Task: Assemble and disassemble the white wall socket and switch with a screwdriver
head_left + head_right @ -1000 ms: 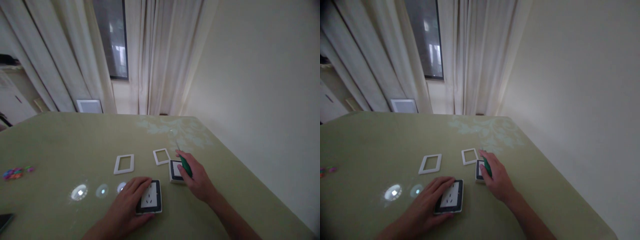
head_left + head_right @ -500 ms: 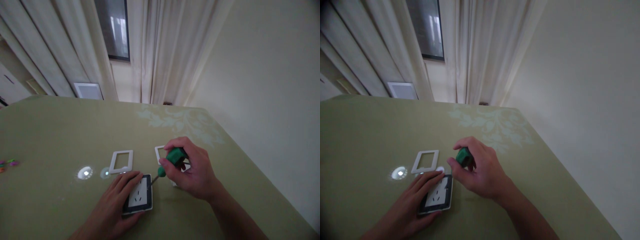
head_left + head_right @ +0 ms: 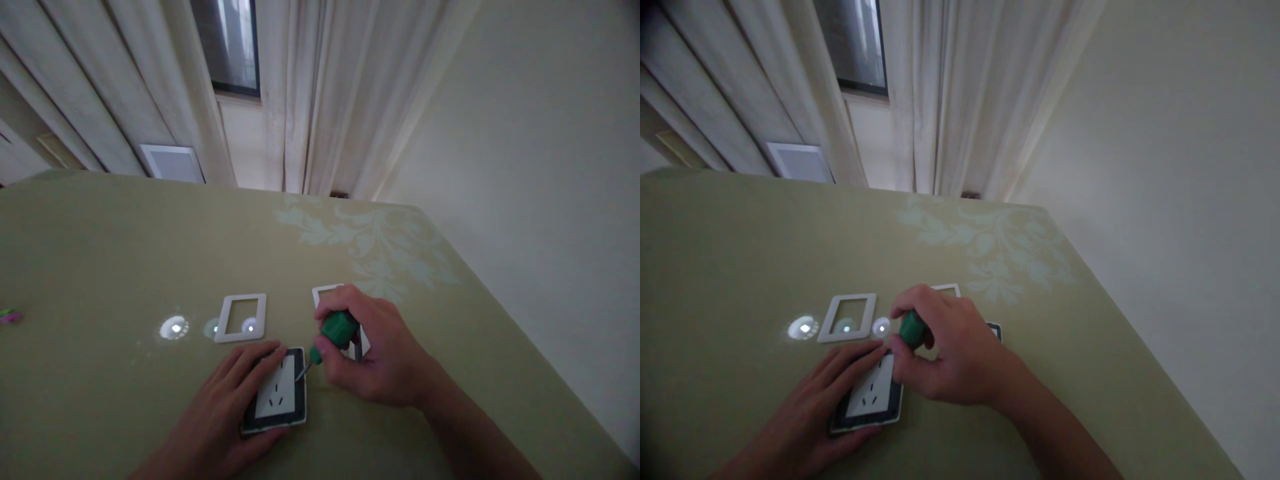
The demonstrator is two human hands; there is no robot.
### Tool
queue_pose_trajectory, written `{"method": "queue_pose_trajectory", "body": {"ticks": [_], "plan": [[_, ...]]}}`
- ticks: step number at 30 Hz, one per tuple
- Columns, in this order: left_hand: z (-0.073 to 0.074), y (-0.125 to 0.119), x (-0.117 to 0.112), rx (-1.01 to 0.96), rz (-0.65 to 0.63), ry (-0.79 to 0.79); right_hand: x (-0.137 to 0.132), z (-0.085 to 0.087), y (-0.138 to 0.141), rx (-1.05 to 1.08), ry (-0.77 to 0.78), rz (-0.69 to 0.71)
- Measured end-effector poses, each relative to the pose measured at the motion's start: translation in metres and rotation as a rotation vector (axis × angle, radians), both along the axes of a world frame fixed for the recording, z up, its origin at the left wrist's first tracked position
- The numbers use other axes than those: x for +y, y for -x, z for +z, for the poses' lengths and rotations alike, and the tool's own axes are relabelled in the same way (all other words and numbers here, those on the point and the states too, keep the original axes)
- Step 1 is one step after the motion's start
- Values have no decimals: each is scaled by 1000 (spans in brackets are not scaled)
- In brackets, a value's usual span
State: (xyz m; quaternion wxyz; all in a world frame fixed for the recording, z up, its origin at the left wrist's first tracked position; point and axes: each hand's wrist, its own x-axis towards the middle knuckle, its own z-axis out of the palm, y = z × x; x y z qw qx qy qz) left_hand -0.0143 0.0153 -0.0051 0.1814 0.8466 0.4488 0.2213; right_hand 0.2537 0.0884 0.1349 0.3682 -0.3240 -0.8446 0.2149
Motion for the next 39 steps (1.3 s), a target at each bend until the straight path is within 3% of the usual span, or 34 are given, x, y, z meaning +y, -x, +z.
{"method": "queue_pose_trajectory", "body": {"ticks": [7,12,21,27,34,39], "plan": [[1,1,1,-27,-25,-14,-7,3,-1,-6,-77,222],[3,0,1,-39,-18,12,-20,13,0,-216,-252,33],[3,0,-1,-129,-19,62,-20,24,5,-227,-226,200],[2,-3,2,-143,-8,11,-29,19,4,-247,-296,-47],[5,-2,-1,-145,9,55,-26,31,5,-281,-261,146],[0,-2,1,-134,-9,43,-28,24,5,-249,-251,-22]]}}
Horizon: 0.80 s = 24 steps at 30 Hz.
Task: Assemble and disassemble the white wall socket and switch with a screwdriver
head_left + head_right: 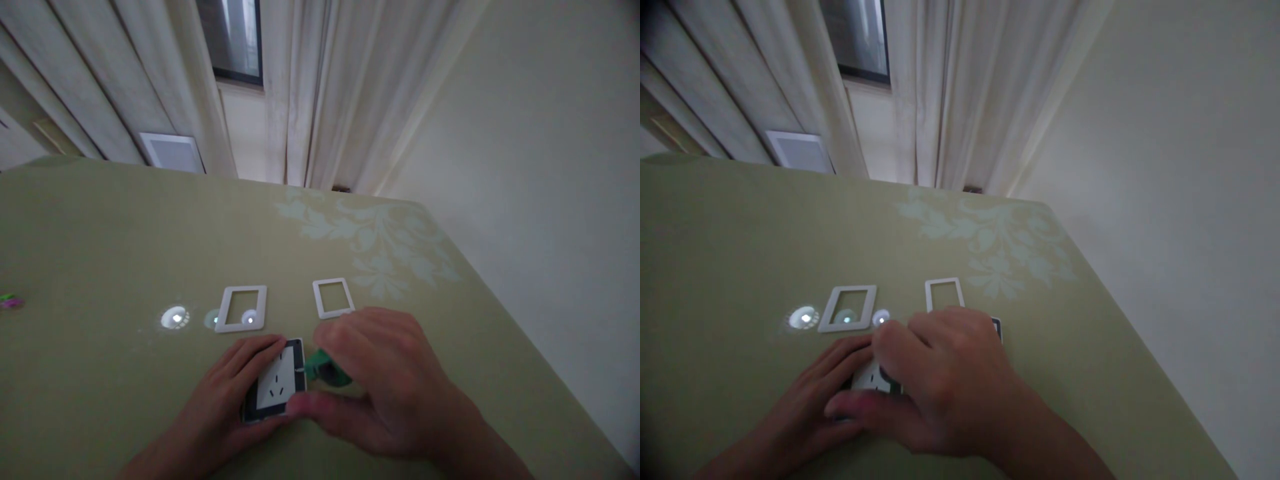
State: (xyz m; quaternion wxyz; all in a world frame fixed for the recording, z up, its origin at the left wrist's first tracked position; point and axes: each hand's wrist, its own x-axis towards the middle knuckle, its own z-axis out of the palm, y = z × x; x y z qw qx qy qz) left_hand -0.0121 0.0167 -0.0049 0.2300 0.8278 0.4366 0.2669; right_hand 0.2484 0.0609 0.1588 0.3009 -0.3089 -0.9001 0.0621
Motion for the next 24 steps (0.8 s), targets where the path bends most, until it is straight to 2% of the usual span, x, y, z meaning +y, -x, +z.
{"method": "queue_pose_trajectory", "body": {"ticks": [3,9,11,15,21,24], "plan": [[-2,0,0,3,3,2,-1,-2,-1,-43,21,-28],[0,0,-2,15,-4,31,-1,6,-1,-53,56,137],[1,0,-2,12,-3,26,-2,5,0,-26,38,107],[2,0,-1,21,-18,18,-3,1,0,-23,6,-48],[-2,1,-1,2,-5,28,0,7,-3,-81,91,150],[-1,1,-2,11,0,23,-1,6,-4,-42,62,56]]}}
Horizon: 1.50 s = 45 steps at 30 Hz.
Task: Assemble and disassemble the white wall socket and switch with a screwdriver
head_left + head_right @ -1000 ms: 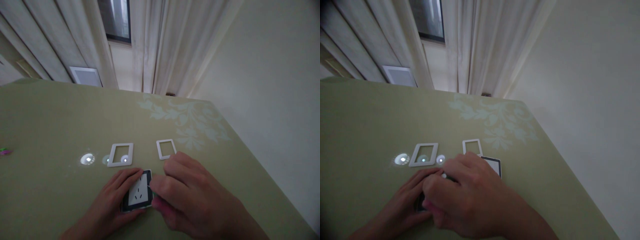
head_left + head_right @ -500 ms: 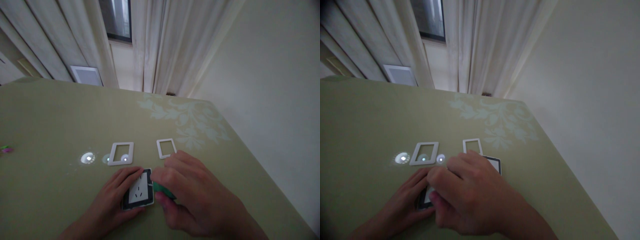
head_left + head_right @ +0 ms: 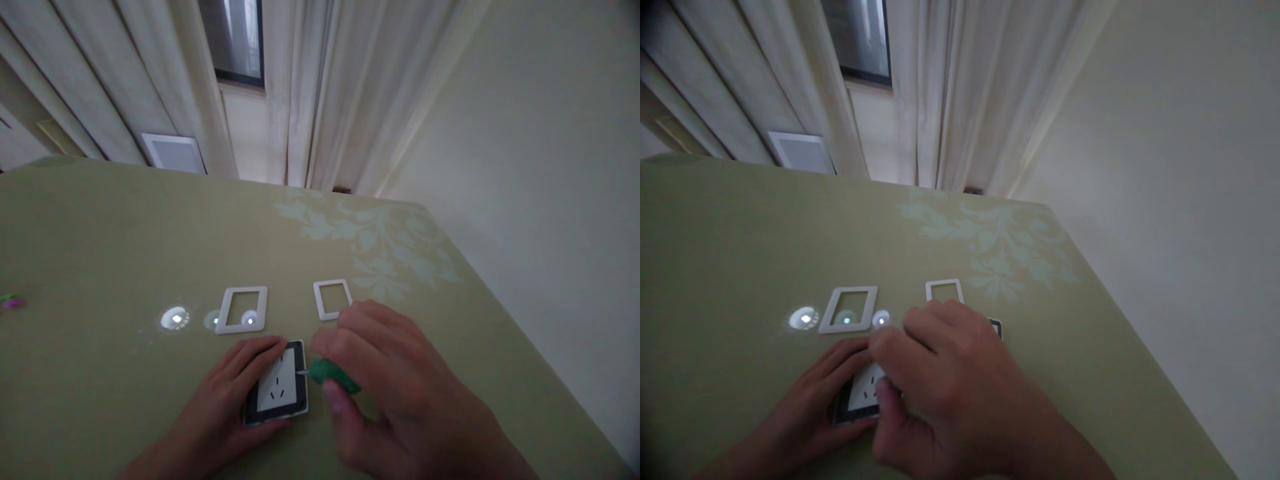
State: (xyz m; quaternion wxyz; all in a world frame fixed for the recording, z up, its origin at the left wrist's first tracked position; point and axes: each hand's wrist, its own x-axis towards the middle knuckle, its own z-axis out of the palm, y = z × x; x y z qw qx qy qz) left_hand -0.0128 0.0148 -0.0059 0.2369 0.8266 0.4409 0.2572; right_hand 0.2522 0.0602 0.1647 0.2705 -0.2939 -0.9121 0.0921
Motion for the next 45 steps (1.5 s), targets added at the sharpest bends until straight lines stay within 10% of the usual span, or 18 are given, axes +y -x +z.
{"method": "queue_pose_trajectory", "body": {"ticks": [19,24,29,34,39,45], "plan": [[-2,1,1,7,2,-18,3,1,-2,-55,7,90],[1,0,2,-14,8,-18,3,-1,1,-24,-87,-74],[0,1,2,-8,-3,-10,1,-2,2,10,68,95],[2,1,0,17,-8,6,1,-3,0,3,-36,-99],[2,1,0,9,-4,-6,-4,3,-2,-65,176,8],[1,1,1,19,-9,-16,-4,-4,1,15,3,-81]]}}
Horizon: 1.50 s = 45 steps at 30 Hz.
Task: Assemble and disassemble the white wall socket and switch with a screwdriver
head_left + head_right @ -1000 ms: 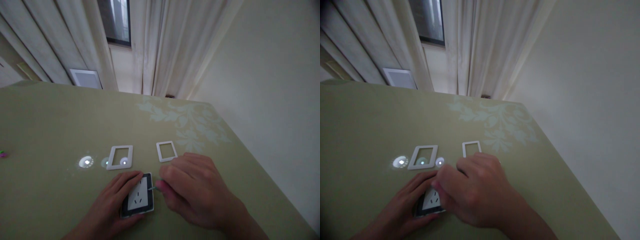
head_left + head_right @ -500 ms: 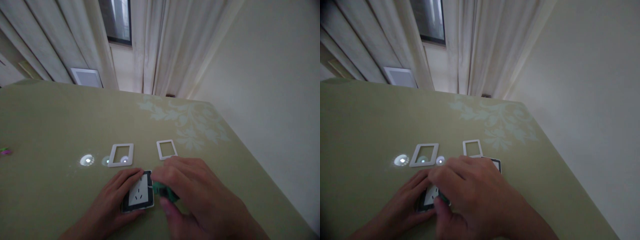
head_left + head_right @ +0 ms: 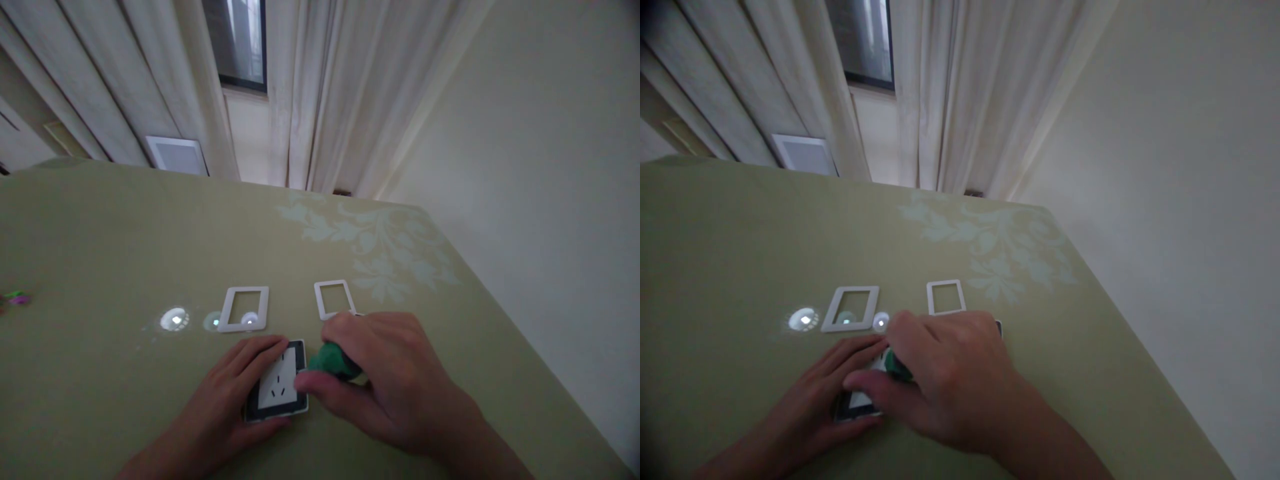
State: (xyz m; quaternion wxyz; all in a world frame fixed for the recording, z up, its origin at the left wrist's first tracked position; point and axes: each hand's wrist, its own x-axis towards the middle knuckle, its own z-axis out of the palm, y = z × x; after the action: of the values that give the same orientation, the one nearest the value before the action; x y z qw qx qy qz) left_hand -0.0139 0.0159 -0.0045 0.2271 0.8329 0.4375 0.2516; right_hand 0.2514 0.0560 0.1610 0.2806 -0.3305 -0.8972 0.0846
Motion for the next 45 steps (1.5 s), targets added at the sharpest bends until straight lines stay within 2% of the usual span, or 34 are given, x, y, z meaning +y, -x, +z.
{"method": "queue_pose_trajectory", "body": {"ticks": [2,4,8,10,15,20,24,28,33,37,41,45], "plan": [[0,0,0,-15,0,-8,-1,2,0,-45,82,101],[0,-1,1,-24,1,-12,-2,5,-1,-82,107,135],[2,-2,2,-21,-5,-29,-1,4,-1,-30,-57,2],[2,-2,2,-23,-9,-26,0,3,-1,-28,-92,-34],[-1,0,0,-12,-18,16,-1,9,-4,-106,54,73],[-5,1,-1,-3,-6,15,2,7,-3,-59,-90,-47],[-5,0,1,-4,-17,2,4,8,-3,-86,39,50],[-3,1,0,-7,-9,-1,6,6,-4,-71,-76,-69],[-2,0,0,6,-11,-4,7,8,-3,-71,26,99],[0,0,1,-2,-16,-12,7,6,-4,-80,-114,-20],[-1,0,1,-2,-16,-23,7,5,-6,-83,-3,72],[-2,-2,1,6,-15,-20,6,4,-4,-62,-121,14]]}}
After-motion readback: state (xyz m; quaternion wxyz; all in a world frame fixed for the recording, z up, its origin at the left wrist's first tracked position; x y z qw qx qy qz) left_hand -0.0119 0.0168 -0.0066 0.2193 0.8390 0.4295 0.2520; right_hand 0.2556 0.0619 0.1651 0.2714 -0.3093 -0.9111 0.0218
